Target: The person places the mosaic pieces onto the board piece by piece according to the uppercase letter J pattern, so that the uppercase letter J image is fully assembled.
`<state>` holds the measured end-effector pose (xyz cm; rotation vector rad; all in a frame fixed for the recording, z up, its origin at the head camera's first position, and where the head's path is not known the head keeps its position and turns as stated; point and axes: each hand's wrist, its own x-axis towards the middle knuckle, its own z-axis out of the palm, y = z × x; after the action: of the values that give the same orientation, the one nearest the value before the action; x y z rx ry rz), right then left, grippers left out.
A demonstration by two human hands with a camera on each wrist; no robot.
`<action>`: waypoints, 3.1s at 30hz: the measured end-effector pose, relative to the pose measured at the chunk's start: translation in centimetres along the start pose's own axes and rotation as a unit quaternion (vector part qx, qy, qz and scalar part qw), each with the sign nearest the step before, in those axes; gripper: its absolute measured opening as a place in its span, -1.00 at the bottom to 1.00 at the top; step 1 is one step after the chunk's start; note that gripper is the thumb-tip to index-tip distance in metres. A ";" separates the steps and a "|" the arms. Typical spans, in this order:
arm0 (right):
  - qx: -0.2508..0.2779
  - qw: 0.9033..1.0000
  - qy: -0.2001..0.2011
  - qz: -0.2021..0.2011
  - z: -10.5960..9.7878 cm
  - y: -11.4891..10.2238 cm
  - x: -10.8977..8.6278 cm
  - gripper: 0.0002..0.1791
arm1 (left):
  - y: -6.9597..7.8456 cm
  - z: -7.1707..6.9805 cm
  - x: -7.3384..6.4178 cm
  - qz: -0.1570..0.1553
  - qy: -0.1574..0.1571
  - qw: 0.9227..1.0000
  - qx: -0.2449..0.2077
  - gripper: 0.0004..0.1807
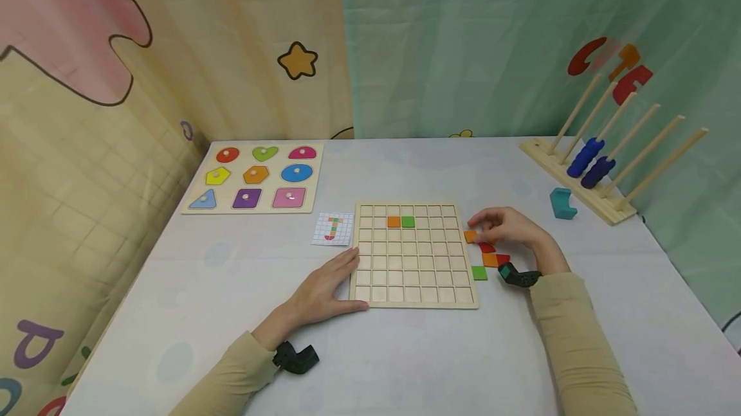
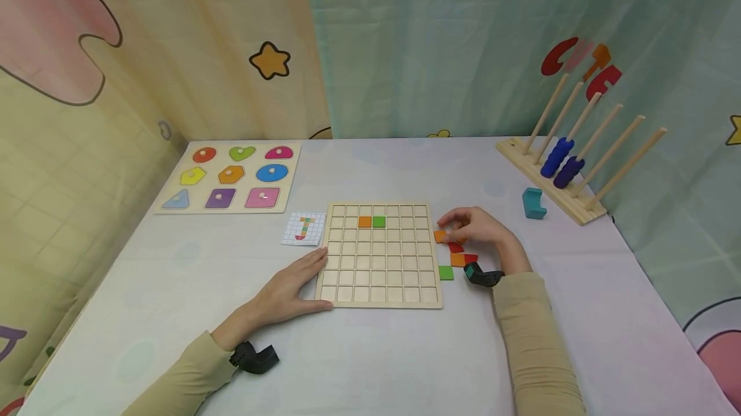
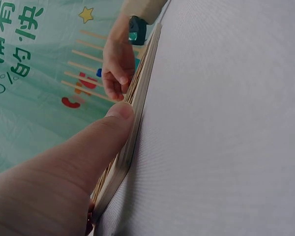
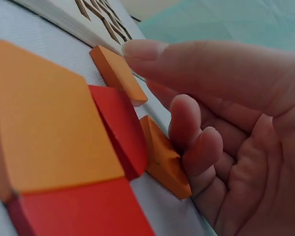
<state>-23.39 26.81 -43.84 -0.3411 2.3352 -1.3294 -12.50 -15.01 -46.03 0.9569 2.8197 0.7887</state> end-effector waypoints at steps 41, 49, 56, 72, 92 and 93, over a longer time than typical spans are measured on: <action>-0.064 0.998 0.012 -0.002 0.6 -0.7 0.0 -0.60 | 0.0 0.0 0.0 -0.001 0.000 1.000 -0.003 0.03; -0.072 0.997 0.022 0.008 0.5 -0.9 0.0 -0.63 | 0.0 0.0 -0.1 -0.003 -0.002 1.000 -0.003 0.04; -0.062 0.997 0.047 0.023 0.1 -1.2 0.3 -0.65 | 0.0 0.0 -0.1 -0.010 -0.005 1.000 -0.005 0.04; -0.083 0.996 0.037 -0.022 2.3 -4.7 4.2 -0.71 | 0.1 -0.1 0.1 -0.009 -0.005 1.000 0.000 0.04; -0.151 0.986 0.048 -0.045 5.2 -6.4 5.7 -0.78 | 0.2 0.0 0.1 -0.008 -0.003 1.000 0.000 0.04; -0.154 0.985 0.054 -0.048 5.1 -6.4 5.5 -0.76 | 0.2 0.0 0.0 -0.007 -0.003 1.000 0.000 0.05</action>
<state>-25.79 17.45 -41.94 -0.4922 2.6505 -1.0491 -12.44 -14.87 -45.89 0.9378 2.8185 0.7829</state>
